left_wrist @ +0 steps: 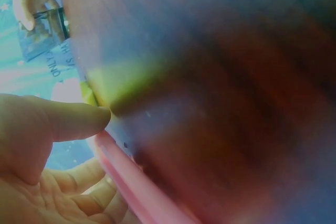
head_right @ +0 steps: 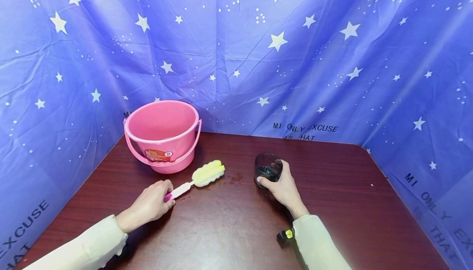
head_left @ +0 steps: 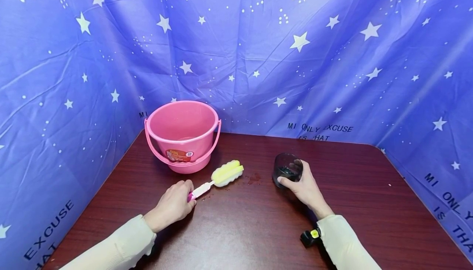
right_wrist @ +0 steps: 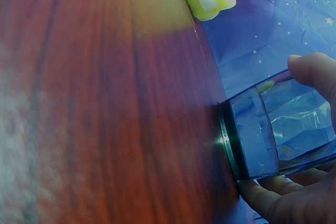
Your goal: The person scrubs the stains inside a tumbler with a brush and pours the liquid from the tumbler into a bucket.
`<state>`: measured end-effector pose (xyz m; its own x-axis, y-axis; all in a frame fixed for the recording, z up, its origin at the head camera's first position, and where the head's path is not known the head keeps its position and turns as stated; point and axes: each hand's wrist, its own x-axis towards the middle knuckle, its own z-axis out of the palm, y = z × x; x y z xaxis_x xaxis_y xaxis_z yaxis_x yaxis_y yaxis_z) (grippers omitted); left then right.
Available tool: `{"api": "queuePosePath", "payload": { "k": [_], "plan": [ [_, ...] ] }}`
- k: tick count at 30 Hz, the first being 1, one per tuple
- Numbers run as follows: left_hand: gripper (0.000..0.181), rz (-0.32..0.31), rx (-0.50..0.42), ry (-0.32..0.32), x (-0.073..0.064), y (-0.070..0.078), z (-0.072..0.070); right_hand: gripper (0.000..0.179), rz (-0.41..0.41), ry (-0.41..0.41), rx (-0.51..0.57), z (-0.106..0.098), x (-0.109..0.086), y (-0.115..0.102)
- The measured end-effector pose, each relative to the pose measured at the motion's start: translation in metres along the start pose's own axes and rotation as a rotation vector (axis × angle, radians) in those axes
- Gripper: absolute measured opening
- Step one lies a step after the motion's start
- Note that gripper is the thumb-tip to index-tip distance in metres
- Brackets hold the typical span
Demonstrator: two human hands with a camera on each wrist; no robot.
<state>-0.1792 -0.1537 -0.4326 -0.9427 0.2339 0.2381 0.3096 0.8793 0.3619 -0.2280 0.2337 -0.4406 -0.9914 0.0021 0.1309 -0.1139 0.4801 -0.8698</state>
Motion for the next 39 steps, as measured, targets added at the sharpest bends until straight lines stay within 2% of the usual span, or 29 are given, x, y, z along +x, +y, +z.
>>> {"api": "queuePosePath", "payload": {
  "k": [9,17,29,33,39],
  "plan": [
    [0.031,-0.019,-0.002,-0.031,0.001,0.004,-0.003,0.086,0.022,-0.012,0.013,-0.001,0.001,-0.002],
    [0.031,-0.051,-0.02,-0.055,0.002,0.003,-0.003,0.088,-0.001,0.002,-0.004,0.0,-0.001,-0.002],
    [0.031,-0.096,-0.022,-0.065,0.005,0.004,-0.014,0.089,0.002,0.011,-0.011,0.0,-0.001,0.0],
    [0.03,-0.108,-0.04,-0.051,0.007,0.005,-0.02,0.086,0.015,-0.006,0.015,-0.001,-0.003,-0.009],
    [0.031,-0.127,-0.074,-0.027,0.008,0.003,-0.026,0.082,0.008,-0.013,0.008,-0.003,-0.013,-0.035]
  ]
}}
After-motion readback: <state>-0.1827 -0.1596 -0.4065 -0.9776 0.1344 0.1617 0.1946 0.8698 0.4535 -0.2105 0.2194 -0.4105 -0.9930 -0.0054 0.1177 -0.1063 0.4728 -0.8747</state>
